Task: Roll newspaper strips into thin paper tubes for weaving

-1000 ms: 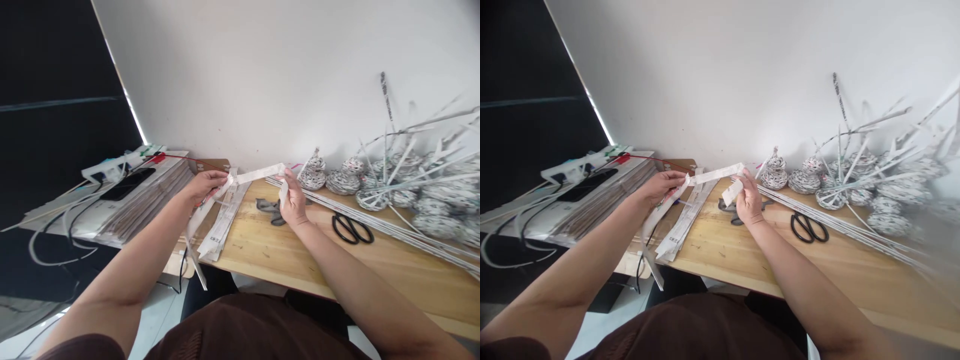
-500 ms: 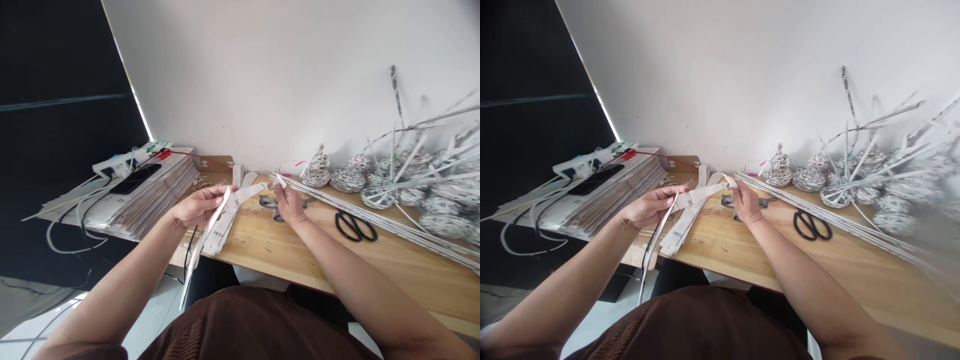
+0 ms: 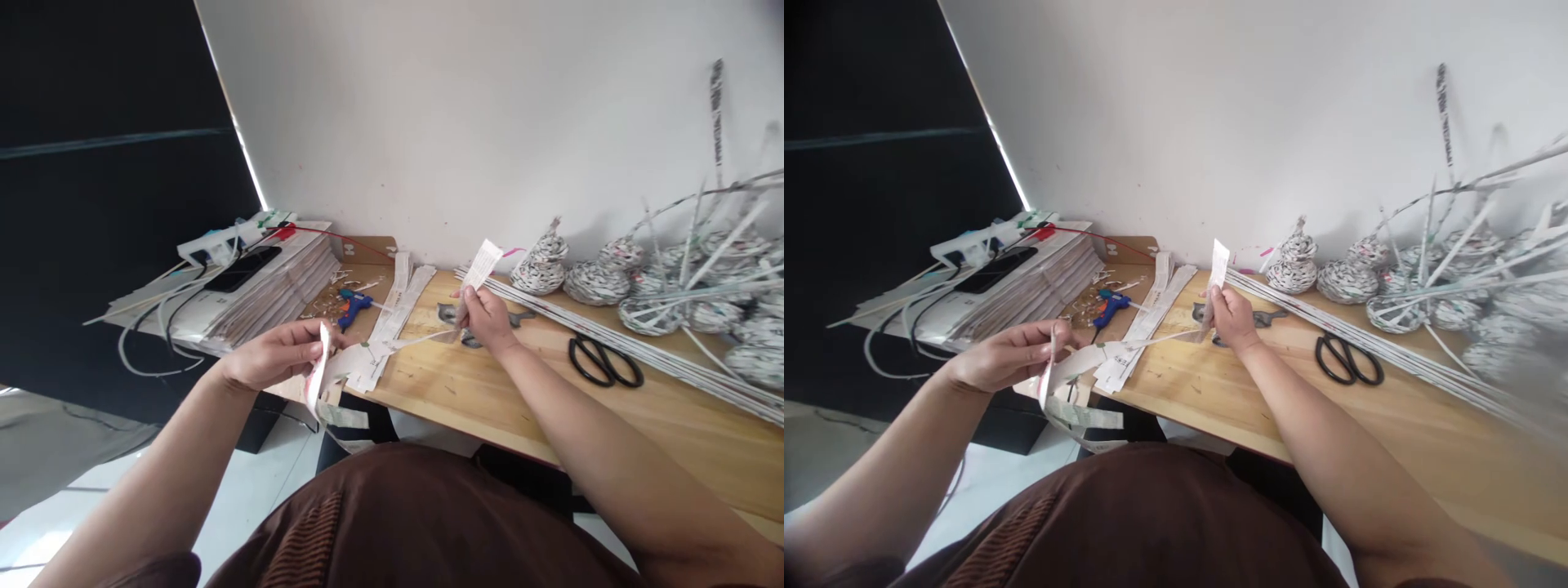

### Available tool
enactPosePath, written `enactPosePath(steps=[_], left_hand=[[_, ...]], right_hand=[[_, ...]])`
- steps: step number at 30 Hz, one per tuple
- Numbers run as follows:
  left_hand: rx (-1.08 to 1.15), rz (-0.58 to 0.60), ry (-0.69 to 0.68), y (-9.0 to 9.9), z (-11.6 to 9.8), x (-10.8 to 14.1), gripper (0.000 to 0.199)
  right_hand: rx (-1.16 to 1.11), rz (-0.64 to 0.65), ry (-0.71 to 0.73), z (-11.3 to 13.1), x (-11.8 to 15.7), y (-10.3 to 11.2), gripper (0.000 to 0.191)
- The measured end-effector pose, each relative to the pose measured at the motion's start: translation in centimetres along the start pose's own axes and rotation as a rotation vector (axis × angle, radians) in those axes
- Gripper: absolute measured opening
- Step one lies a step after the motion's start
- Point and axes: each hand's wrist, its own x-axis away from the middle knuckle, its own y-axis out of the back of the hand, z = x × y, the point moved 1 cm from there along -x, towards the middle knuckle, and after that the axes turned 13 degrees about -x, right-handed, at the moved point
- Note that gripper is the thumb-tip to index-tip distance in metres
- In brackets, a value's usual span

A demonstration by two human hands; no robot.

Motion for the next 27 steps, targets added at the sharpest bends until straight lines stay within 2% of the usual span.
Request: enactPosePath(steps=[1,3,6,9,12,14,16,19,22,27], left_hand=[[0.084,0.131,0.048,0.5,0.0,0.5,0.031],[0.186,0.275,0.062,2.0,-0.3,1.4,0.024],[0.206,0.317,-0.042,5.1,-0.7,3.0,0.013],[0.233,0.249,-0.105,7.8,-1.0,4.2,0.005],[0.157,0.038,-0.063,8.6,-1.4,3.6,0.008],[0.07,-0.084,0.02,7.7,-1.5,2.0,0.012],[0.018,-0.13,0.049,5.9,-1.5,-0.5,0.016],[-0.004,-0.063,0.071,2.7,-1.4,-5.4,0.019],[-0.007,-0.058,0.027,-0.4,-1.4,-11.0,0.019],[0.002,-0.074,0.104,-4.8,-0.8,-19.5,0.011]], right_hand=[[-0.005,-0.002,-0.007,0.0,0.0,0.0,0.055],[-0.025,-0.01,-0.021,0.0,-0.1,0.0,0.055],[-0.08,-0.032,-0.044,0.1,-0.3,0.0,0.053],[-0.157,-0.015,-0.081,0.1,-0.5,-0.2,0.048],[-0.221,0.012,-0.117,-0.1,-0.6,-0.4,0.041],[-0.23,0.024,-0.127,-0.2,-0.6,-0.5,0.039],[-0.215,0.027,-0.128,-0.3,-0.6,-0.5,0.039],[-0.183,0.041,-0.125,-0.3,-0.5,-0.5,0.039],[-0.149,0.067,-0.128,-0.4,-0.5,-0.5,0.039],[-0.124,0.08,-0.143,-1.2,-0.2,-0.5,0.039]])
